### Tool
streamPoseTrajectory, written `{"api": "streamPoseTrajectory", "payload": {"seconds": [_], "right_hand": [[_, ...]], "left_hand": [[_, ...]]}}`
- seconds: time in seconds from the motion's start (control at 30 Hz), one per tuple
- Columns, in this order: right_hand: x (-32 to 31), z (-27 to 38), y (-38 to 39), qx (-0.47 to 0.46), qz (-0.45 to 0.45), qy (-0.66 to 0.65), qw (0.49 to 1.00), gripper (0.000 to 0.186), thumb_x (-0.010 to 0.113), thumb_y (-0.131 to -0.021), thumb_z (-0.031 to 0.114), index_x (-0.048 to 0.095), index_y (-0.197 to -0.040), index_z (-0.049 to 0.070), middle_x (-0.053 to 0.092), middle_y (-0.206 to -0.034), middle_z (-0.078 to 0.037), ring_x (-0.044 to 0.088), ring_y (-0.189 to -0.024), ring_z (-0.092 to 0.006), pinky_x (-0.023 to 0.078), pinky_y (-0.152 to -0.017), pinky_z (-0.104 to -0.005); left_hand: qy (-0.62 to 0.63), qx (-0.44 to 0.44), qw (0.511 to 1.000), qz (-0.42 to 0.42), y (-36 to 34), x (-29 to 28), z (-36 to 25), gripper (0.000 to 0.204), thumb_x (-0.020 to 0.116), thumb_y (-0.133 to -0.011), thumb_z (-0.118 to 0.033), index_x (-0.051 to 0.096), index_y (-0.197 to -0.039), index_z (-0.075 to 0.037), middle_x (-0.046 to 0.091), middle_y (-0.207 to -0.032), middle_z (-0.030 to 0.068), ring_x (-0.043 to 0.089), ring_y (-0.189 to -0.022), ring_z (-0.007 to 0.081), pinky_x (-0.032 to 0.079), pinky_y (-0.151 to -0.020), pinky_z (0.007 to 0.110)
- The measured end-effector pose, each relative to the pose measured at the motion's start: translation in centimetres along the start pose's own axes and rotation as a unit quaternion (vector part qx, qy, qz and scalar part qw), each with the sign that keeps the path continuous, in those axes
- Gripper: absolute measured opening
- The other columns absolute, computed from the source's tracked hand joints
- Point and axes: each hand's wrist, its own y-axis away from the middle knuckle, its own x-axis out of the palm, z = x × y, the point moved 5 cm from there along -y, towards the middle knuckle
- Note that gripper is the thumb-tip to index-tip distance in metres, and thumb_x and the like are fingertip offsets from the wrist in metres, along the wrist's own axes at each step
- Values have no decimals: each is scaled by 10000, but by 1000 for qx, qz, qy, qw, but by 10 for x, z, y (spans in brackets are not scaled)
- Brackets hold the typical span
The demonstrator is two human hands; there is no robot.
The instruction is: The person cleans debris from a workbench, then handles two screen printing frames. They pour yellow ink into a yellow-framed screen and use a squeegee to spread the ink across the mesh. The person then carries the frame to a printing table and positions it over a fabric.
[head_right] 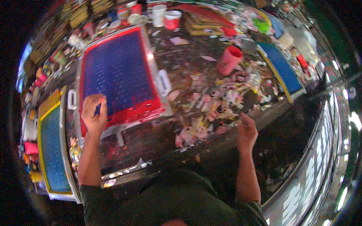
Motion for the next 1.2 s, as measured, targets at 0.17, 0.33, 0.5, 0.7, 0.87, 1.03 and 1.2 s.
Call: {"api": "streamPoseTrajectory", "payload": {"seconds": [0.17, 0.33, 0.5, 0.7, 0.87, 1.03, 1.2], "right_hand": [[-30, -14, -19, -49, 12, -26, 998, 391, 673, -967, -27, 702, -1346, 62, 685, -1382, -99, 669, -1253, -216, 575, -1008, -364], [-74, -46, -46, -79, 3, -60, 995, 368, 657, -964, -38, 705, -1320, 40, 692, -1362, -99, 664, -1241, -199, 563, -1011, -353], [-138, -95, -60, -40, -44, -42, 997, 336, 656, -998, 11, 704, -1331, 7, 720, -1298, -89, 666, -1203, -166, 530, -1022, -333], [-210, -148, -65, -12, -84, -69, 994, 330, 649, -1033, 50, 693, -1356, -4, 726, -1308, -90, 682, -1185, -185, 532, -1012, -329], [-239, -170, -70, 25, -93, -72, 993, 310, 630, -1041, 33, 695, -1340, -17, 725, -1323, -101, 685, -1183, -199, 536, -1021, -340], [-216, -162, -87, -18, -69, -53, 996, 294, 592, -1057, 38, 696, -1326, -17, 726, -1292, -133, 680, -1188, -248, 546, -1011, -358], [-165, -145, -116, -96, -5, -2, 995, 321, 543, -1105, 118, 672, -1362, -25, 705, -1351, -158, 695, -1190, -257, 578, -1012, -387]], "left_hand": [[69, 9, 997, 17, -4, 45, -70, 211, 823, -822, 68, 696, -931, -60, 751, -950, 109, 726, -898, 286, 556, -839, 411], [409, -201, 890, 27, -12, 112, -134, 168, 731, -1029, -200, 725, -1083, -40, 767, -1072, 160, 749, -1026, 322, 564, -965, 425], [805, -394, 437, 78, -37, 212, -208, 1165, 178, -962, -905, 484, -1555, 50, 531, -1573, 291, 470, -1475, 469, 266, -1245, 612], [843, -391, 359, 83, -52, 275, -280, 1161, 183, -945, -926, 526, -1551, 3, 515, -1604, 254, 442, -1507, 441, 285, -1247, 579], [833, -398, 374, 84, -48, 287, -299, 1088, 188, -975, -892, 598, -1500, -31, 578, -1557, 230, 526, -1430, 411, 321, -1212, 562], [612, -465, 621, 152, -17, 269, -292, 684, 423, -1088, -582, 657, -1367, -3, 693, -1373, 192, 661, -1269, 353, 481, -1094, 521], [552, -423, 718, 4, 4, 207, -287, 308, 601, -1130, -246, 800, -1093, -14, 811, -1083, 92, 739, -1040, 163, 575, -955, 353]]}}
